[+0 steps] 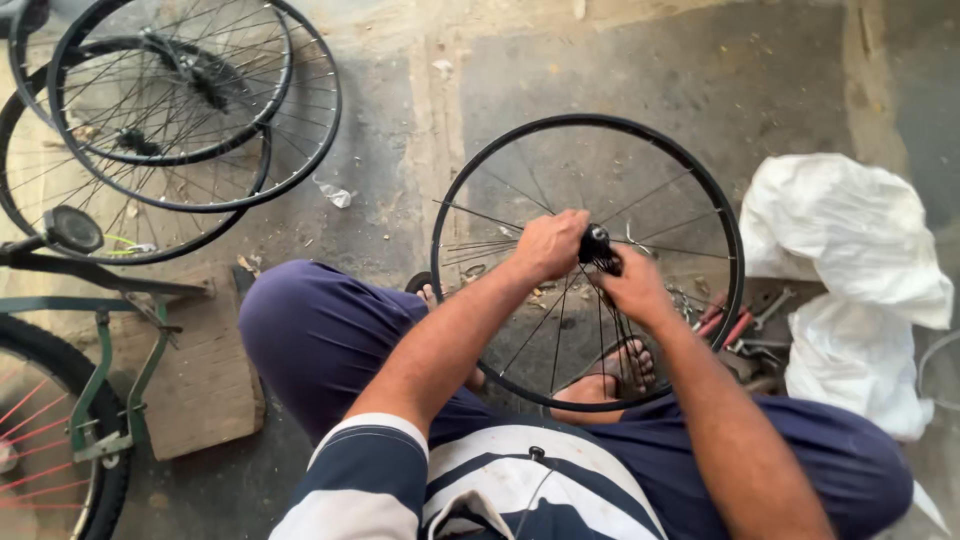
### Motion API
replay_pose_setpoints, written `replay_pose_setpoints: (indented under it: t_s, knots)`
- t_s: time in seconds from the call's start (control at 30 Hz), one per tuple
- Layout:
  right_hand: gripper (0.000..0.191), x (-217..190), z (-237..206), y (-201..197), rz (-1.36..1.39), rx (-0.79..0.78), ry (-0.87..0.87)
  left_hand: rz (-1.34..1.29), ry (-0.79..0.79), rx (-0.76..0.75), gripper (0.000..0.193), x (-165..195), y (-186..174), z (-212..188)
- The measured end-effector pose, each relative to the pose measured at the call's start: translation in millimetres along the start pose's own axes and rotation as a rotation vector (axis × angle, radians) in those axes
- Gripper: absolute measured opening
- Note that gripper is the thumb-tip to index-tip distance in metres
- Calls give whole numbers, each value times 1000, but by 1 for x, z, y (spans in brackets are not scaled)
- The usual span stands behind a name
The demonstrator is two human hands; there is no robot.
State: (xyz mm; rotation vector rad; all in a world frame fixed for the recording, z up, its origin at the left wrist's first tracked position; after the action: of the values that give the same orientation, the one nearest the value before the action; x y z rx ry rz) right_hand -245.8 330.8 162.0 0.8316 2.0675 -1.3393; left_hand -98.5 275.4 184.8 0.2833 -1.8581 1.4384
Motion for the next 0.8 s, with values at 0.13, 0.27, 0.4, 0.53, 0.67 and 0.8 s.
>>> replay_pose_setpoints:
  t_s: [0.13,0.27,0.4,0.53,0.67,0.8]
  knots:
    - [29,25,13,-13,-465,-114,74,17,11,-15,19,-9,-7,17]
    - [22,21,15,-52,-769,129,56,7,48,46,21,-10,-35,29]
    - [20,-15,25,-79,-612,338,-229,-22,56,26,17,-19,-61,56]
    - [18,-12,51,-64,-625,217,-135,49,4,-5,25,-33,-59,92]
    - [22,22,61,-49,-525,164,-16,-17,87,-105,36,-57,-35,115]
    - [27,42,68,-43,-345,244,-204,19,67,-159,33,-87,-8,154]
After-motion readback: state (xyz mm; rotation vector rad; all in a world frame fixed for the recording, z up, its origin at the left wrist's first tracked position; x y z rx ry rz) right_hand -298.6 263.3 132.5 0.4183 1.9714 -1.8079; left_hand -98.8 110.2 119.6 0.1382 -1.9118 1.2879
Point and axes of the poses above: each hand's wrist, its own z-axis towards the middle knuckle, its own y-axis out of the palm, x = y × z, the point moved 8 cm from there along z, towards the middle knuckle, and after that the axes turned 7 degrees about -z, right-handed, at the moved point
